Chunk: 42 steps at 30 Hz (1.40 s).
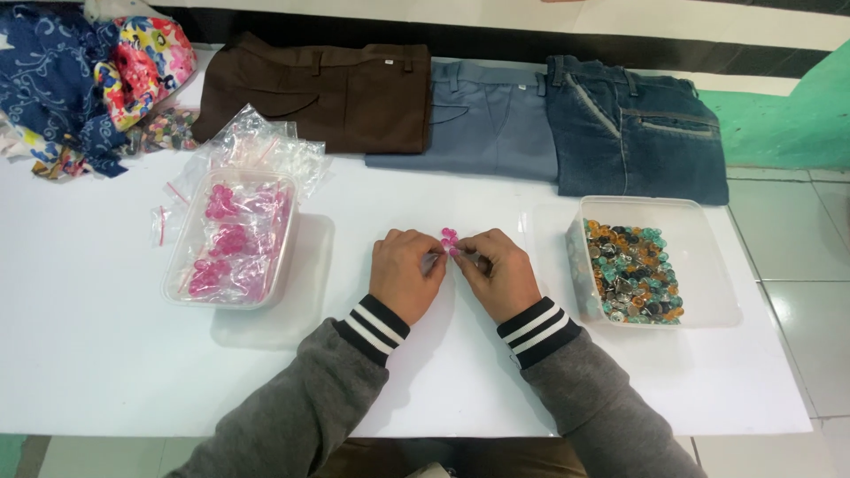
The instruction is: The person sorts colorful buttons from a plastic container onto a white table, then picks up pink buttons and places them into a small plastic bag. The person seals the bag and places it into a larger container.
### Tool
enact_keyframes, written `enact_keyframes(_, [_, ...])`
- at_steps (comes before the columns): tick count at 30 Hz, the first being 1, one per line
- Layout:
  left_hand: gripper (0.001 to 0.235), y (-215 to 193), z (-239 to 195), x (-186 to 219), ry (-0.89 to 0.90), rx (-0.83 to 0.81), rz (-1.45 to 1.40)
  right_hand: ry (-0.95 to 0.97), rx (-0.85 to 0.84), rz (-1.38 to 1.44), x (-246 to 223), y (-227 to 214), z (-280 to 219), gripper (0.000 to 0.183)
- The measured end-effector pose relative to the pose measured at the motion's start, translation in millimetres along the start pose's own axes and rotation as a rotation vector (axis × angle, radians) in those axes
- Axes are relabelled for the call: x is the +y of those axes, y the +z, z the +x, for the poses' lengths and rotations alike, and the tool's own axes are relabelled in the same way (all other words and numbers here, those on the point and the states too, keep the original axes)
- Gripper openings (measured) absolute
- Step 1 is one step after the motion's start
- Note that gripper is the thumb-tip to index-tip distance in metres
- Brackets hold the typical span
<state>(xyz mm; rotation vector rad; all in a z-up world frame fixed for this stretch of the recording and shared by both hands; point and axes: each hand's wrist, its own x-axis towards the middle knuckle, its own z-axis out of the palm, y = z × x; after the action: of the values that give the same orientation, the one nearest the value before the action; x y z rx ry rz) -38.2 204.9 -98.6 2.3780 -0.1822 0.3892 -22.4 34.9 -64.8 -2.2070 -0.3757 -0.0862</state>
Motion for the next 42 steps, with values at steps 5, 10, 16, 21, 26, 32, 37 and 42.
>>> enact_keyframes(5, [0.009,0,-2,2,0.024,0.015,-0.001,-0.097,0.022,-0.007,12,4,2,0.016])
enact_keyframes(10, [0.014,-5,1,0,0.037,0.003,-0.028,-0.146,0.027,-0.016,12,0,8,0.021])
enact_keyframes(16, [0.015,-8,2,1,0.031,-0.062,-0.068,-0.078,-0.07,-0.022,9,-1,9,0.018])
enact_keyframes(21, [0.011,-15,3,4,0.003,-0.119,-0.098,-0.04,-0.066,0.013,10,-4,9,0.017])
enact_keyframes(26, [0.01,-16,4,4,0.012,-0.125,-0.097,-0.054,-0.084,-0.01,9,-2,7,0.017])
enact_keyframes(32, [0.011,-17,3,1,-0.016,-0.063,-0.022,-0.054,-0.032,0.004,14,-1,4,0.018])
enact_keyframes(37, [0.015,-14,1,-1,0.004,-0.07,0.005,-0.047,-0.043,-0.023,16,-1,5,0.022])
enact_keyframes(42, [0.022,-14,0,0,0.048,-0.047,-0.016,-0.063,-0.055,-0.02,15,-2,4,0.026])
